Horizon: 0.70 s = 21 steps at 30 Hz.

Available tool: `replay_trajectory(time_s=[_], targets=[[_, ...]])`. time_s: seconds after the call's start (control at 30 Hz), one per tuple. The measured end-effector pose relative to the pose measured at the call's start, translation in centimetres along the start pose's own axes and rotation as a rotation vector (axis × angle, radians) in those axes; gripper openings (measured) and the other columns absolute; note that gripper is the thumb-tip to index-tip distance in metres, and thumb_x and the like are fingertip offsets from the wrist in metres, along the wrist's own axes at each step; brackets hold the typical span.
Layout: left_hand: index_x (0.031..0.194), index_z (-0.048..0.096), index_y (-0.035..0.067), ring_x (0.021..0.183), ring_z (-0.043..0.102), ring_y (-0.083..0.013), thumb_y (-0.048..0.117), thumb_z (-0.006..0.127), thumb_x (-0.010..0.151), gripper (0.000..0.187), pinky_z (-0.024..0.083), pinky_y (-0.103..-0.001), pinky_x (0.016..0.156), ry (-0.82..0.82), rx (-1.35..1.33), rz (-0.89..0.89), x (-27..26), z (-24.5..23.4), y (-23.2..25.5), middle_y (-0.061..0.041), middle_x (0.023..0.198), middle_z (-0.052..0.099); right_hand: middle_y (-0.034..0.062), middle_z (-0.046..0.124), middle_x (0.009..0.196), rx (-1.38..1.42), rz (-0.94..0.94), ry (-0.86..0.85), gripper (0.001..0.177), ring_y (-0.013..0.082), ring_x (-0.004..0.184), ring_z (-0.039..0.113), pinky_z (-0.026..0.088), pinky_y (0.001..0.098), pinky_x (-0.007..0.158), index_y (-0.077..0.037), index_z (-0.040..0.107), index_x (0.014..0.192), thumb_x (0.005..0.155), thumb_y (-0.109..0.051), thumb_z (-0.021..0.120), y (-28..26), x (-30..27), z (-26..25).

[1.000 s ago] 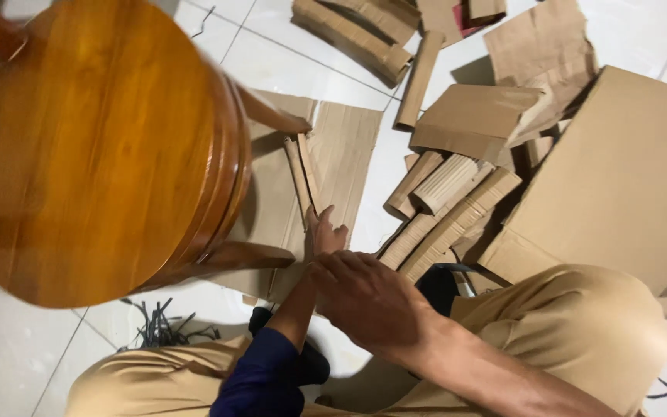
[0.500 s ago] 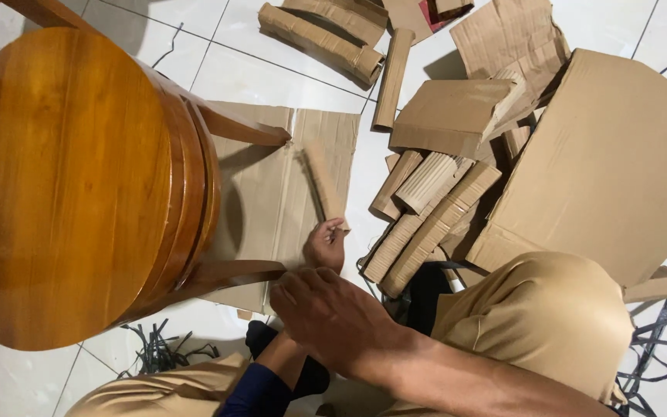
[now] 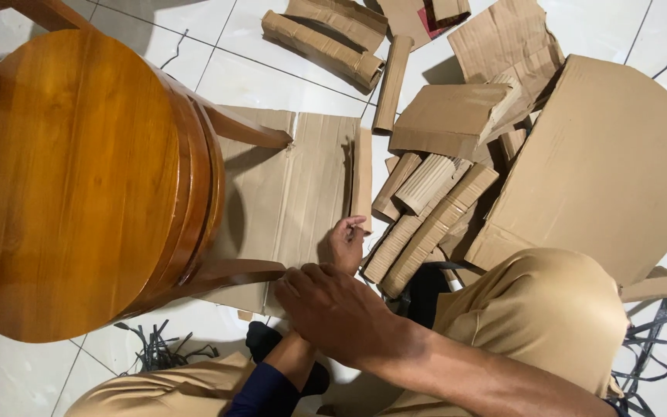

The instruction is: Wrapping the legs of a wooden stool with cardboard and securing them with wire ties

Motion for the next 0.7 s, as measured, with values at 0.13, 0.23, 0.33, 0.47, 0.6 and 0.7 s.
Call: replay_trajectory(time_s=[0.13,0.23,0.33,0.47,0.6,0.7], targets=[[0.112,0.071,0.019,0.088,0.076,-0.0122,0.007,0.067,0.092,0.024,0.060,-0.027,0.074,0.047,-0.131,0.094,0.0,0.9,-2.8,0.001,0.101,0.079,0.0159,0.063,0.111,0.035,0.012,-0.036,0.030,0.0265,0.092,0.063,0.052,0.0388,0.085,0.003,0.060,0.118,0.087,0.002,0.060,0.2,-0.2,0.2],[0.110,0.074,0.021,0.076,0.073,-0.0109,0.008,0.063,0.091,0.025,0.056,-0.026,0.068,0.054,-0.174,0.045,0.3,1.1,-3.1,0.002,0.089,0.077,0.0167,0.063,0.116,0.015,0.016,-0.064,0.035,0.0285,0.099,0.063,0.052,0.0400,0.090,0.003,0.059,0.122,0.087,0.000,0.062,0.3,-0.4,0.6],[0.113,0.071,0.018,0.088,0.076,-0.0099,0.006,0.062,0.095,0.023,0.059,-0.024,0.074,-0.031,-0.243,-0.010,0.3,0.6,-2.0,0.002,0.099,0.077,0.0182,0.064,0.118,-0.010,0.005,-0.039,0.031,0.0290,0.103,0.065,0.054,0.0389,0.090,0.004,0.060,0.120,0.089,0.000,0.061,0.2,-0.3,0.4],[0.119,0.070,0.018,0.088,0.073,-0.0080,0.007,0.063,0.096,0.027,0.058,-0.022,0.077,-0.106,-0.285,-0.084,0.1,0.6,-1.7,0.002,0.093,0.076,0.0169,0.064,0.119,-0.020,0.011,-0.074,0.034,0.0287,0.103,0.064,0.052,0.0402,0.095,0.003,0.060,0.121,0.087,0.001,0.063,0.1,-0.2,0.1],[0.121,0.069,0.014,0.083,0.071,-0.0101,0.009,0.065,0.095,0.027,0.057,-0.023,0.075,-0.126,-0.318,-0.030,0.1,0.9,-3.3,0.000,0.091,0.076,0.0189,0.066,0.124,-0.045,-0.001,-0.112,0.037,0.0288,0.105,0.066,0.054,0.0388,0.094,0.004,0.062,0.122,0.085,0.001,0.066,0.3,-0.1,0.3],[0.120,0.069,0.012,0.083,0.073,-0.0127,0.009,0.064,0.093,0.028,0.059,-0.024,0.072,-0.132,-0.292,0.031,0.0,1.0,-4.0,-0.005,0.093,0.077,0.0191,0.066,0.119,-0.006,0.020,-0.128,0.031,0.0273,0.098,0.066,0.055,0.0371,0.086,0.005,0.061,0.121,0.090,0.002,0.061,0.4,-0.2,0.9]])
Point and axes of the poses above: each hand's wrist, its own x-axis towards the middle knuckle, its own z-axis out of the palm, y = z × x, the point moved 1 cm from there along x, towards the middle knuckle
